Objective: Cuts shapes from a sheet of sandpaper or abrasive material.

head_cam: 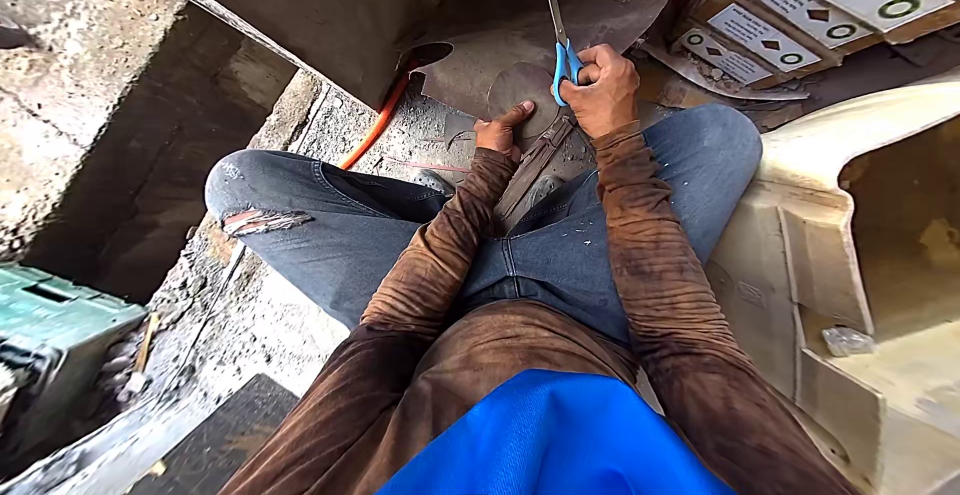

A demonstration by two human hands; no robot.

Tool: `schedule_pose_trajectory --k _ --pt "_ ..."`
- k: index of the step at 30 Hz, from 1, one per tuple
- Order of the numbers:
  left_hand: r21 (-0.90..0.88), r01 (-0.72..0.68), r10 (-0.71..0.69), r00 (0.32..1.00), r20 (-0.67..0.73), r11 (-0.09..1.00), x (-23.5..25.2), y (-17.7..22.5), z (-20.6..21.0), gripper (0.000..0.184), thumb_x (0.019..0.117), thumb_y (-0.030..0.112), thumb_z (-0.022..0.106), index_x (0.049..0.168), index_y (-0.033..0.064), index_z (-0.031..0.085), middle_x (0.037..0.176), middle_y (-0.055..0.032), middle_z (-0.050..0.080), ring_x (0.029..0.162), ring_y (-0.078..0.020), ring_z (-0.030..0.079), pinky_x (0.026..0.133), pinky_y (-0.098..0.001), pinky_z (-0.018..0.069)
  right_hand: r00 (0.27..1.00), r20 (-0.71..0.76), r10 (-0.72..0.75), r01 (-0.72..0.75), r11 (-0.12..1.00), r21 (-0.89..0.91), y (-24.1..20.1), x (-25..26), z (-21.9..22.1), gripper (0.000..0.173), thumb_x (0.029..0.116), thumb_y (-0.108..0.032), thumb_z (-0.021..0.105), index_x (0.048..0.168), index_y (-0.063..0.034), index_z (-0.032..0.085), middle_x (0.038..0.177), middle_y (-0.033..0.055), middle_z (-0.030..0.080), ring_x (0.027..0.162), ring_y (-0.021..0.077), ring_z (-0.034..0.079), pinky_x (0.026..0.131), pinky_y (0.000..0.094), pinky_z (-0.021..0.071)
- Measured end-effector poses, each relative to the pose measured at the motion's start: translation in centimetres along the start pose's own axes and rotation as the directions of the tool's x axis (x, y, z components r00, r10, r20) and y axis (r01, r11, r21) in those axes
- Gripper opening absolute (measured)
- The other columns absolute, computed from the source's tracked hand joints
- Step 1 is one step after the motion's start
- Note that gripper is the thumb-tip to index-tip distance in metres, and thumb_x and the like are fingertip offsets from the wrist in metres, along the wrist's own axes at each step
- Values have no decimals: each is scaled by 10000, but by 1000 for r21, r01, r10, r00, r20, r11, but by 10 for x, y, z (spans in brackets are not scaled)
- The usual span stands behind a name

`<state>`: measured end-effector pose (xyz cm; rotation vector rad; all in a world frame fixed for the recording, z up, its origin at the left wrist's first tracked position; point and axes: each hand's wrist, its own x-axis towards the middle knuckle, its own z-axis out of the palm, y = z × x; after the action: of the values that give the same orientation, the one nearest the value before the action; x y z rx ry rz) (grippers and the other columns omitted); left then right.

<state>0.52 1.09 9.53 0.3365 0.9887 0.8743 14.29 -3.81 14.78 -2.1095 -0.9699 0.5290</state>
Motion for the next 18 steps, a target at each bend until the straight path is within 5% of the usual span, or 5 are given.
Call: schedule_pose_trajectory --k 8,11,14,18 --pt "28 16 -13 995 -103 999 1 -2 2 602 748 -132 806 1267 -64 507 1015 -267 691 862 -371 724 726 -557 634 1000 7 -23 23 1000 -15 5 -1 -1 477 796 -207 792 1217 -33 650 843 57 718 742 159 670 754 380 561" --pt "34 1 3 994 -107 999 1 0 5 580 749 -122 813 1247 -71 520 1001 -262 698 847 -363 728 722 -545 637 994 -97 -52 62 992 108 10 -7 0 462 863 -240 767 1241 -14 627 880 55 734 767 131 697 764 334 588" --pt "21 -19 22 993 -116 1000 2 3 7 579 738 -124 819 1235 -78 527 986 -260 702 832 -360 730 714 -537 640 983 -149 111 -46 922 385 11 -16 -5 373 996 -317 666 1202 -9 615 876 42 747 725 140 728 670 321 630" --pt "2 -37 37 988 -150 999 3 9 9 606 715 -131 830 1235 -68 527 982 -254 699 832 -349 730 715 -541 640 946 -88 313 -212 800 561 18 -27 -1 406 1005 -349 666 1221 -11 607 916 74 758 788 202 758 690 383 659"
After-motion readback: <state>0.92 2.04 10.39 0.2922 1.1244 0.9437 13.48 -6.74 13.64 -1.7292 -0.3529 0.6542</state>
